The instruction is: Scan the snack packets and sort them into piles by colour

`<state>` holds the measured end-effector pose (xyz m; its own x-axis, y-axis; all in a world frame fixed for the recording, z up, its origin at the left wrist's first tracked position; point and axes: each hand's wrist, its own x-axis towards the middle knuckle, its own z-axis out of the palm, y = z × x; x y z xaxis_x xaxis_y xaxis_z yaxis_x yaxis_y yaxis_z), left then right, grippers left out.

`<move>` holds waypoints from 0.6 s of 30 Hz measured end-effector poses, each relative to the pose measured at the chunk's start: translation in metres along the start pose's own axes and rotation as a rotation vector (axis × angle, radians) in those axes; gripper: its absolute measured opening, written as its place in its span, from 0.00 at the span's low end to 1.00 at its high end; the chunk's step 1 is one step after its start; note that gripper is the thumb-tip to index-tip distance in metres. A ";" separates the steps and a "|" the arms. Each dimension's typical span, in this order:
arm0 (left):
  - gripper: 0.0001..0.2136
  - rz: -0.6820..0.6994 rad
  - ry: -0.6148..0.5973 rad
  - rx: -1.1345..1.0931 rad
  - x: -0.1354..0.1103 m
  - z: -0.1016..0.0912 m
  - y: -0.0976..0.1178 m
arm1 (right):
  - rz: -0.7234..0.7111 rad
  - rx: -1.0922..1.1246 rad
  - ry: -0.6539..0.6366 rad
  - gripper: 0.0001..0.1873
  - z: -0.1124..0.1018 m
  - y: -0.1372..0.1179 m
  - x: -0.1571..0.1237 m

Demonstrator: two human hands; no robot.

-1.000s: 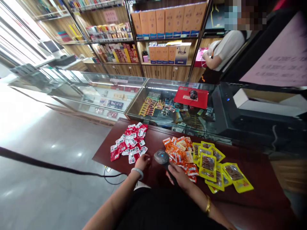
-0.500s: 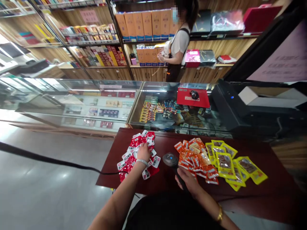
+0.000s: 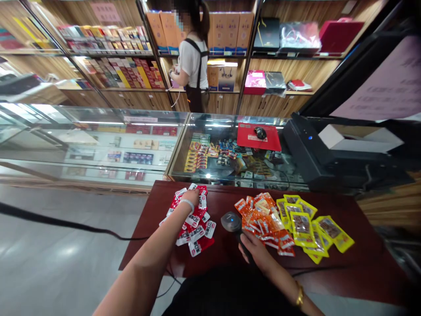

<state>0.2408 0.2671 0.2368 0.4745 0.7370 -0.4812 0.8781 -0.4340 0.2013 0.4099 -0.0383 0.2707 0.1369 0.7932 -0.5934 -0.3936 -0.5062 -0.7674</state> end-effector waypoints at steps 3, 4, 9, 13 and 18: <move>0.19 0.019 -0.014 -0.052 -0.002 -0.004 0.007 | -0.022 -0.005 -0.040 0.26 -0.006 0.000 0.006; 0.16 0.027 -0.019 -0.076 -0.003 -0.005 0.009 | -0.017 -0.004 -0.042 0.26 -0.007 -0.001 0.007; 0.05 0.038 -0.004 -0.205 -0.011 -0.008 0.020 | 0.009 -0.001 -0.043 0.28 -0.010 -0.004 0.009; 0.14 0.003 0.108 -0.463 -0.018 0.005 0.030 | -0.011 0.003 -0.073 0.28 -0.012 -0.007 0.010; 0.17 -0.073 0.161 -0.717 -0.020 0.031 0.048 | -0.023 0.014 -0.109 0.30 -0.014 -0.010 0.014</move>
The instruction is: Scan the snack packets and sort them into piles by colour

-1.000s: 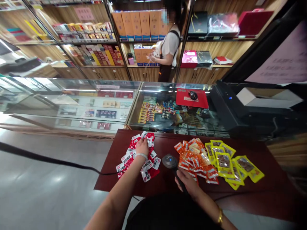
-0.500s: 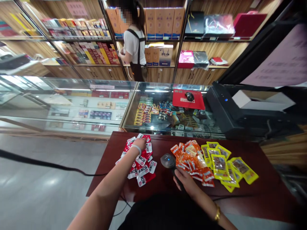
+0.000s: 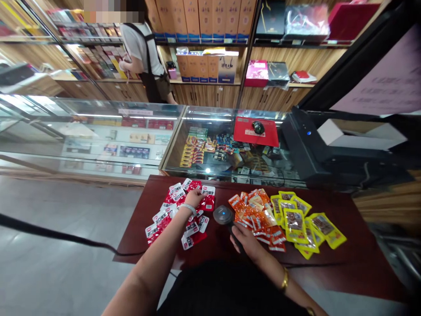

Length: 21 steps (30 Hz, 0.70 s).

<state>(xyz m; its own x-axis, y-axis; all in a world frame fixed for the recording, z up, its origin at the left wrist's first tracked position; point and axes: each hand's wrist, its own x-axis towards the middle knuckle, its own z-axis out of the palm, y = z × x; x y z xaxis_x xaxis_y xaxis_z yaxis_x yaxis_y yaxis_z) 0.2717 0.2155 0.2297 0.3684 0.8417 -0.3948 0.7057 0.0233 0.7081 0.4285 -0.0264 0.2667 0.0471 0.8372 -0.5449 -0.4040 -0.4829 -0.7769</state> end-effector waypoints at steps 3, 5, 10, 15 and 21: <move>0.17 -0.026 0.007 -0.049 0.000 0.012 -0.001 | -0.006 -0.007 -0.041 0.30 -0.001 -0.001 0.002; 0.17 -0.043 0.010 -0.060 0.003 0.016 -0.002 | -0.012 -0.006 -0.059 0.28 -0.002 0.000 0.003; 0.14 -0.086 -0.021 -0.131 0.016 0.029 -0.004 | -0.004 0.031 -0.040 0.27 -0.007 0.006 0.007; 0.12 -0.130 -0.104 -0.183 0.028 0.048 0.009 | -0.010 0.020 0.000 0.27 -0.010 0.008 0.011; 0.15 0.049 -0.116 0.362 0.006 0.019 0.008 | 0.015 0.030 0.030 0.29 -0.008 0.003 0.012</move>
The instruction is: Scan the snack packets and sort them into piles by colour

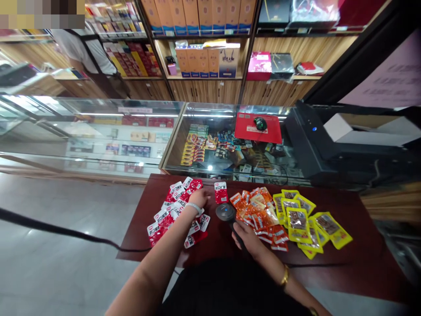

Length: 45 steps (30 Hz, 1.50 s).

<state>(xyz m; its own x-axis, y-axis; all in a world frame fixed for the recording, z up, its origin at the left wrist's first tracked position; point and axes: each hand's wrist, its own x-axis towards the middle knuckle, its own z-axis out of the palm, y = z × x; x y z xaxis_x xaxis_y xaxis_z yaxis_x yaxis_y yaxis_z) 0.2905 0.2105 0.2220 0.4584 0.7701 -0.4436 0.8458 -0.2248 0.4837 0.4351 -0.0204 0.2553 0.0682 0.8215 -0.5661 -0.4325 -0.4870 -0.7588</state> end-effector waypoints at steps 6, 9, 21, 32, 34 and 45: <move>0.17 0.112 -0.050 0.427 -0.051 -0.013 -0.026 | -0.006 -0.033 -0.036 0.27 -0.001 0.005 0.001; 0.15 0.168 -0.082 0.511 -0.057 -0.008 -0.026 | 0.000 -0.030 -0.057 0.28 0.000 0.008 0.001; 0.39 -0.188 0.069 0.470 -0.039 -0.008 -0.018 | -0.005 -0.059 -0.016 0.29 0.000 0.008 -0.007; 0.27 -0.094 -0.026 0.459 -0.047 -0.008 -0.029 | 0.004 -0.044 -0.025 0.28 -0.003 0.009 -0.008; 0.24 -0.135 -0.048 0.389 -0.048 -0.008 -0.026 | -0.002 -0.043 -0.035 0.27 -0.003 0.010 -0.007; 0.19 -0.234 -0.050 -0.748 -0.044 0.041 0.005 | -0.049 -0.003 0.021 0.28 -0.003 -0.009 -0.005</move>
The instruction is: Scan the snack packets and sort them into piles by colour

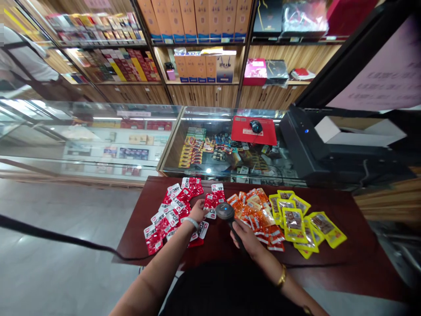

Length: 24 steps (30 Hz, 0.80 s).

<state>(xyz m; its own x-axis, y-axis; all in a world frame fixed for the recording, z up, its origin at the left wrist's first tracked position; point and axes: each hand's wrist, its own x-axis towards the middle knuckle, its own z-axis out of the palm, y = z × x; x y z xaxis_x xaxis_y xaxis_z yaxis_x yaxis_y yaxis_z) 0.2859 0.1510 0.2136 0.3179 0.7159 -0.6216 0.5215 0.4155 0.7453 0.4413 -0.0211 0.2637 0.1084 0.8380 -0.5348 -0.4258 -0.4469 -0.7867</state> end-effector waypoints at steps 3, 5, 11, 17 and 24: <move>0.18 0.090 -0.046 -0.078 -0.003 0.012 -0.004 | -0.022 0.015 0.007 0.28 -0.001 -0.006 0.005; 0.17 0.128 -0.038 -0.019 -0.004 0.016 -0.004 | -0.028 0.030 -0.008 0.27 -0.001 -0.008 0.008; 0.17 0.128 -0.041 0.084 0.001 0.018 -0.006 | -0.044 0.059 -0.013 0.25 -0.002 -0.003 0.014; 0.19 0.068 -0.108 -0.019 0.013 0.024 -0.007 | -0.004 0.053 0.009 0.26 -0.004 0.002 0.015; 0.18 0.377 0.197 0.666 0.023 -0.004 0.026 | 0.008 0.032 -0.010 0.27 0.001 0.001 0.016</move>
<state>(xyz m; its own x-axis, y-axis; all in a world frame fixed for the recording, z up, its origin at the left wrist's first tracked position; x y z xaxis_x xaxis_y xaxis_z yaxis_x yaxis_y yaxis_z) 0.3029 0.1804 0.2195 0.4537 0.8539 -0.2550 0.7905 -0.2536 0.5575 0.4423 -0.0076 0.2546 0.0963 0.8376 -0.5377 -0.4552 -0.4434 -0.7722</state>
